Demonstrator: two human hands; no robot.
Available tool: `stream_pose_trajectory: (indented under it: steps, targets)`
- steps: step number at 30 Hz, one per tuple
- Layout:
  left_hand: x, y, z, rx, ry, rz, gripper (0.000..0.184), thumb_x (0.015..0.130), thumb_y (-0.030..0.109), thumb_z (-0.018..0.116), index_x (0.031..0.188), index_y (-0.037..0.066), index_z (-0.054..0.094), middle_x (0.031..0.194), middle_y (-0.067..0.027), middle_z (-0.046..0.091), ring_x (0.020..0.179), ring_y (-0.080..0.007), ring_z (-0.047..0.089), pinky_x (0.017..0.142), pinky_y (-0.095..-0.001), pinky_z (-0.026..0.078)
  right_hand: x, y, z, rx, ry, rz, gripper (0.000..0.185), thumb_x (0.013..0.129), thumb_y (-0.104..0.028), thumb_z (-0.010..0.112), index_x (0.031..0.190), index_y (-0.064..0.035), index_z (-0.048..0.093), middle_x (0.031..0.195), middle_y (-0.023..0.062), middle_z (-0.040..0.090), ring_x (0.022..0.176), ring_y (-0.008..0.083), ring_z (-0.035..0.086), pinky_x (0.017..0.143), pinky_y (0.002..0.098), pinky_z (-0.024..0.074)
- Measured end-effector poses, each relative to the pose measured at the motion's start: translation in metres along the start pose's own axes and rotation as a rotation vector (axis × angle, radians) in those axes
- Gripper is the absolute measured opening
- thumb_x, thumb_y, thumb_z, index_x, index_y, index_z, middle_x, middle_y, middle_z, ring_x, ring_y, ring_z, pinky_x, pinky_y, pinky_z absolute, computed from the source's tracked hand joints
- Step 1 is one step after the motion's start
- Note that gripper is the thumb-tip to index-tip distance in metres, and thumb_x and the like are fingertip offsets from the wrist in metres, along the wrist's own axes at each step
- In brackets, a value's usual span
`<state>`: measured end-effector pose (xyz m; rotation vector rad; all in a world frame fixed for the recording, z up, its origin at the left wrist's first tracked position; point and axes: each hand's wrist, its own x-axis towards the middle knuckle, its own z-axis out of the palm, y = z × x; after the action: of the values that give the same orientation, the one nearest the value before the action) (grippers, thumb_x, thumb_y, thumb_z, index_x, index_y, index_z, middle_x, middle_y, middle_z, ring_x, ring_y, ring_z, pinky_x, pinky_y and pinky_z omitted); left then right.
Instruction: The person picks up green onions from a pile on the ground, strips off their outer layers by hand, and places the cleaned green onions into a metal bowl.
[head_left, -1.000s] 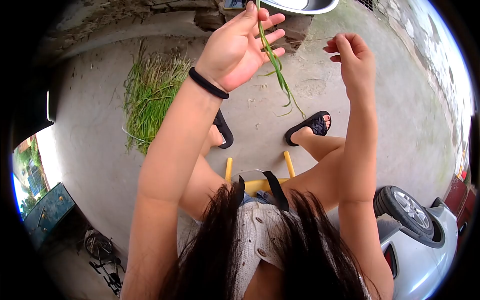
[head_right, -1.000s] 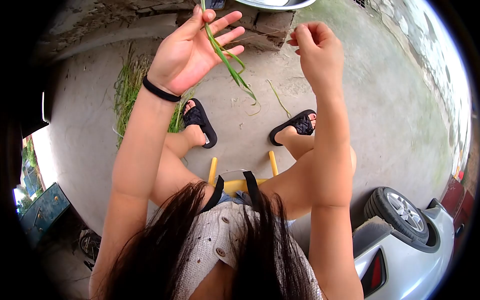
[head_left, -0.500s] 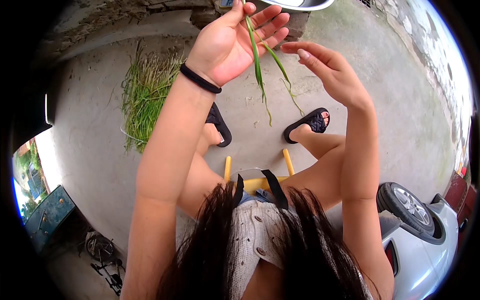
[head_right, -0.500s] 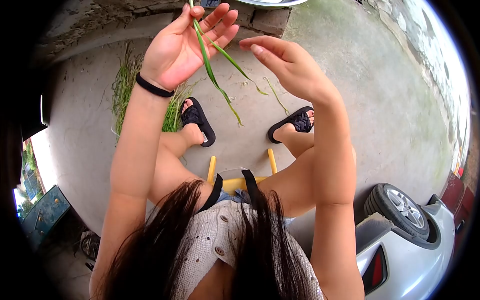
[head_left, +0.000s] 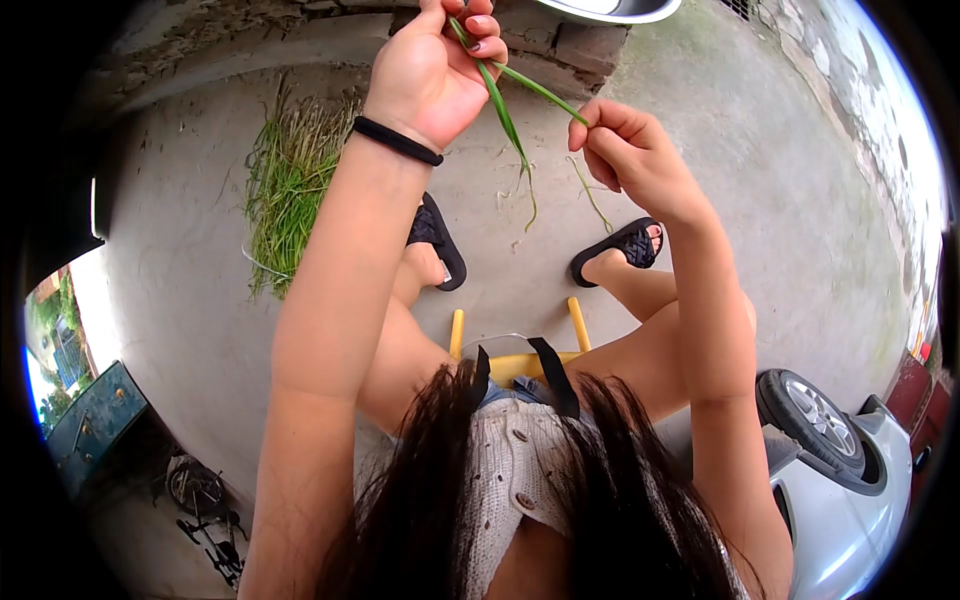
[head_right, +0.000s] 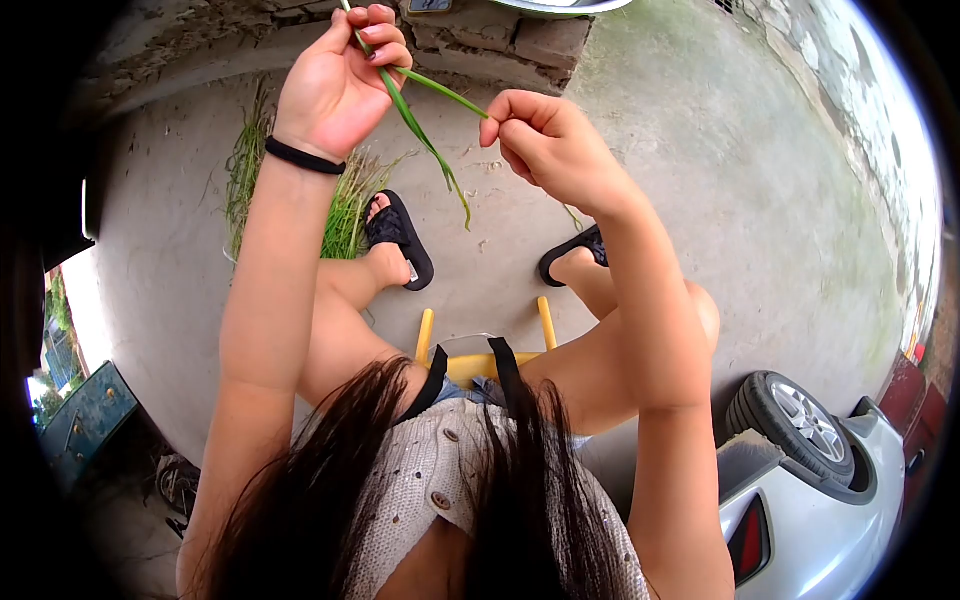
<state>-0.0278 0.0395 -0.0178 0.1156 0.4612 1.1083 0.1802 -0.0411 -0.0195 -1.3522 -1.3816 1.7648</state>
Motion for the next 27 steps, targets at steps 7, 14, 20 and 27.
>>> stream_pose_trajectory:
  steps: [7, 14, 20, 27]
  targets:
    - [0.001, 0.005, -0.002, -0.034, 0.100, 0.063, 0.028, 0.098, 0.028, 0.036, 0.082, 0.008, 0.048, 0.074, -0.0025, 0.050, 0.060, -0.0124, 0.045, 0.054, -0.0244, 0.039, 0.006, 0.023, 0.009, -0.527, 0.222, -0.159, 0.030, 0.092, -0.022, 0.051, 0.116, -0.0060, 0.057, 0.111, 0.0063, 0.061, 0.111, 0.0168, 0.050, 0.096, 0.0332, 0.0367]
    - [0.005, 0.003, -0.007, -0.024, 0.093, 0.082, 0.028, 0.098, 0.028, 0.035, 0.082, 0.008, 0.048, 0.074, -0.0027, 0.051, 0.061, -0.0124, 0.045, 0.054, -0.0247, 0.039, 0.006, 0.010, 0.032, 0.202, -0.126, -0.071, 0.032, 0.094, -0.026, 0.048, 0.116, -0.0055, 0.058, 0.100, 0.0024, 0.064, 0.103, 0.0120, 0.052, 0.096, 0.0297, 0.0344]
    - [0.009, 0.014, -0.018, -0.053, -0.017, 0.016, 0.029, 0.099, 0.026, 0.034, 0.082, 0.005, 0.046, 0.075, -0.0017, 0.047, 0.060, -0.0106, 0.040, 0.057, -0.0246, 0.034, 0.005, 0.010, 0.028, 0.388, -0.186, -0.040, 0.022, 0.092, -0.016, 0.049, 0.107, -0.0034, 0.060, 0.071, -0.0034, 0.052, 0.067, 0.0047, 0.045, 0.066, 0.0220, 0.0411]
    - [0.004, 0.011, -0.010, -0.032, 0.068, 0.054, 0.030, 0.099, 0.027, 0.032, 0.086, 0.003, 0.046, 0.079, -0.0051, 0.050, 0.065, -0.0150, 0.045, 0.063, -0.0279, 0.041, 0.013, 0.029, 0.012, -0.600, 0.148, 0.015, 0.024, 0.090, -0.019, 0.051, 0.107, -0.0077, 0.063, 0.086, 0.0098, 0.062, 0.080, 0.0191, 0.057, 0.070, 0.0292, 0.0455]
